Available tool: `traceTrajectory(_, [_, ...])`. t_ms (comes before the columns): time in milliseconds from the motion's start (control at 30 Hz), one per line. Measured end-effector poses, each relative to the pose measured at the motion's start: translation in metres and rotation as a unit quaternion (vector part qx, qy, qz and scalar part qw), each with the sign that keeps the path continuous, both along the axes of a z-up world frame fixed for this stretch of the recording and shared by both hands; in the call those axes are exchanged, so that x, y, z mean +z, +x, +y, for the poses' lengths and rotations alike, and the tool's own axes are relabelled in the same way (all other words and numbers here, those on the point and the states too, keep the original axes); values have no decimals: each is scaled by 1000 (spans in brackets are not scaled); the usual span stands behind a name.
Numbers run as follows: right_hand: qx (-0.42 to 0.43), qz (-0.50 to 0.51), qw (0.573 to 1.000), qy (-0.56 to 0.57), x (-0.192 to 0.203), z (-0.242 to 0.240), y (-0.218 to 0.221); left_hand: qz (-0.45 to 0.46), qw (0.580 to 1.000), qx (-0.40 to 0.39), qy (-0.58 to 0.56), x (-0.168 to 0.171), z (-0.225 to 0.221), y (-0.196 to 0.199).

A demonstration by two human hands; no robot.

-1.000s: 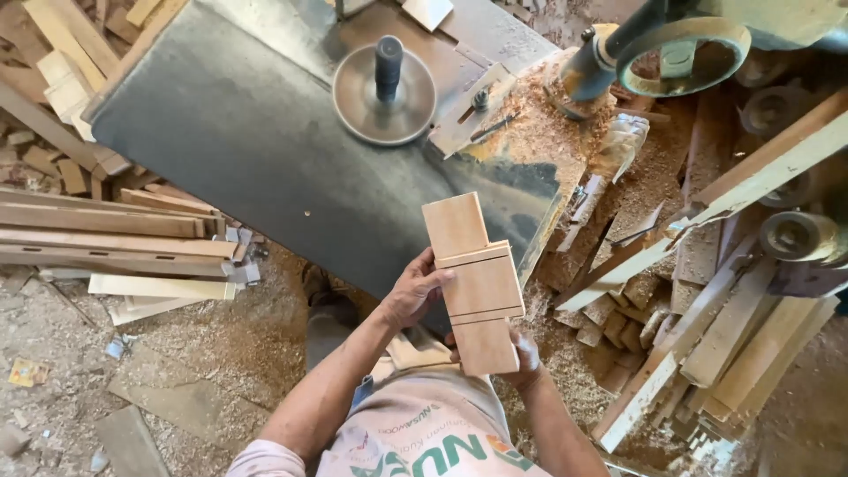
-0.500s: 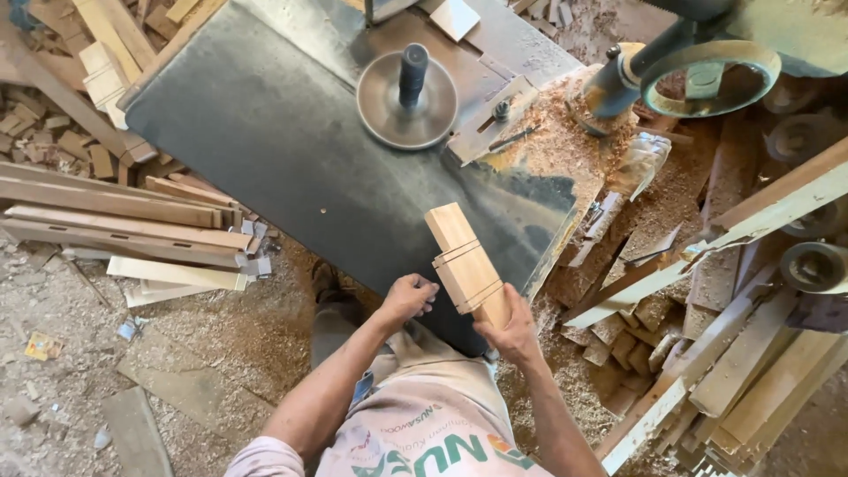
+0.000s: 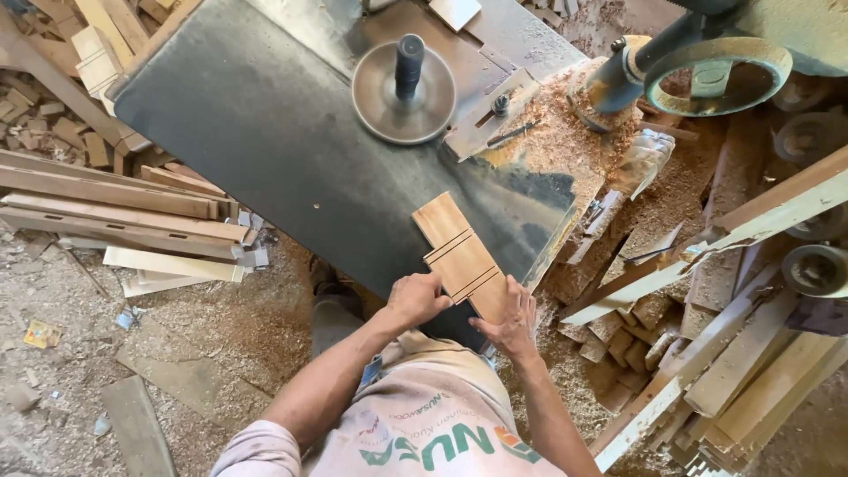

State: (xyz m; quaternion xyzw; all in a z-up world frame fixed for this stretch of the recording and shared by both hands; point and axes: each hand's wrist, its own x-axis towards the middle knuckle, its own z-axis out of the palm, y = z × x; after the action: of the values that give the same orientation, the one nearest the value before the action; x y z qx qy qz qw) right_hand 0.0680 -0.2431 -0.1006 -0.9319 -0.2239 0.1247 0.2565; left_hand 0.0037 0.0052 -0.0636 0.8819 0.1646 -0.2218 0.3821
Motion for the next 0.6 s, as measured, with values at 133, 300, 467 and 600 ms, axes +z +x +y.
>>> traceTrajectory(133, [10, -17, 999, 26, -10, -7, 6, -290, 925, -171, 179, -49, -15, -1])
traceTrajectory(300, [49, -7, 998, 44, 43, -19, 34, -365, 878, -209, 230, -31, -27, 20])
traceTrajectory(467, [-4, 88, 994, 59, 153, 0, 58, -492, 826, -128, 244, -4, -30, 45])
traceTrajectory(600, [-122, 158, 918, 342, 160, 4, 82, -444, 894, 55, 39, 34, -30, 46])
